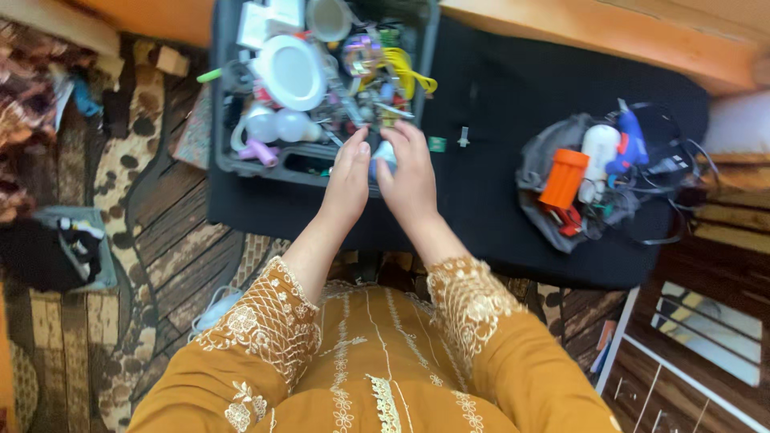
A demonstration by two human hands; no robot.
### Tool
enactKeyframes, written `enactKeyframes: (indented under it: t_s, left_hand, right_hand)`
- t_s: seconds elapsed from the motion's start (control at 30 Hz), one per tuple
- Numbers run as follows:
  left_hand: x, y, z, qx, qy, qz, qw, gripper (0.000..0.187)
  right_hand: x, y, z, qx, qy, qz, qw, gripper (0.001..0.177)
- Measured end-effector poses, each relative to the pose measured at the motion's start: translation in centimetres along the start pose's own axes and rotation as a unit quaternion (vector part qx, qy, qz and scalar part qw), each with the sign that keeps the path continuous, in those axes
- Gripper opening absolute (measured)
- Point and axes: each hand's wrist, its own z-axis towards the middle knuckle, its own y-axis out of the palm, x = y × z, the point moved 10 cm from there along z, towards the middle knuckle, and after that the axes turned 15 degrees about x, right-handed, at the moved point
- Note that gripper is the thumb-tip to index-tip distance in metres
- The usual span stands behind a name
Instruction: The person empties various electronic items, including a hair clipper, charging blocks, light bulbs, and wires from a black plastic case onto a black surface, then sorts through them and places specific small components back into the case compartments.
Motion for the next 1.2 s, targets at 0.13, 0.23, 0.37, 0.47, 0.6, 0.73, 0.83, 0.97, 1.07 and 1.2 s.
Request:
enactKeyframes:
  t_s: [0.13,0.23,0.37,0.47,0.6,0.73,0.83,0.97,1.07,1.2]
  left_hand:
    - [-1.2,-3.6,0.9,0.026,-0.012,-0.014,0.999,0.053]
    - [-1.8,-5.7,0.9,0.026,-0.034,-0.021,0.999,0.054]
    - [-2.4,-7.6,1.2,0.032,-0.061,-0.029,0.997,0.055]
    - [-2.3,-8.5,1.3,0.027,-0.076,-0.038,0.996,0.056]
    - [-2.0,-8.5,1.8,0.012,-0.096,-0.063,0.993,0.057]
    - [-1.7,-7.8,2.1,-0.006,-0.111,-0.089,0.990,0.057]
    - [-2.0,-6.5,2.5,-0.018,-0.135,-0.115,0.984,0.056]
    - [-3.5,-4.1,1.7,-0.040,-0.245,-0.151,0.957,0.055]
    - [-2.9,-2.2,0.9,-0.070,-0.303,-0.189,0.931,0.053]
    - [-0.7,1.3,-0.9,-0.110,-0.343,-0.292,0.886,0.050]
  right_hand:
    - [-3.1,5.7,2.9,-0.034,-0.148,-0.122,0.981,0.065]
    - [-3.2,8.9,4.1,-0.064,-0.183,-0.202,0.960,0.063]
    - [-1.4,11.2,4.6,-0.149,-0.147,-0.260,0.943,0.044]
    - [-0.1,11.7,4.7,-0.181,-0.084,-0.250,0.948,0.034]
    - [0.9,10.5,4.3,-0.094,-0.061,-0.137,0.984,0.019]
    - [4.2,9.1,2.8,-0.063,0.012,-0.057,0.996,0.012]
    - [5.0,7.6,1.5,-0.045,0.068,0.024,0.996,0.015]
    - [8.7,7.8,-2.3,-0.052,0.426,0.233,0.873,0.019]
    - [8.2,6.7,-3.4,-0.029,0.483,0.369,0.793,0.017]
    - [7.4,5.0,-4.6,-0.031,0.495,0.521,0.695,0.019]
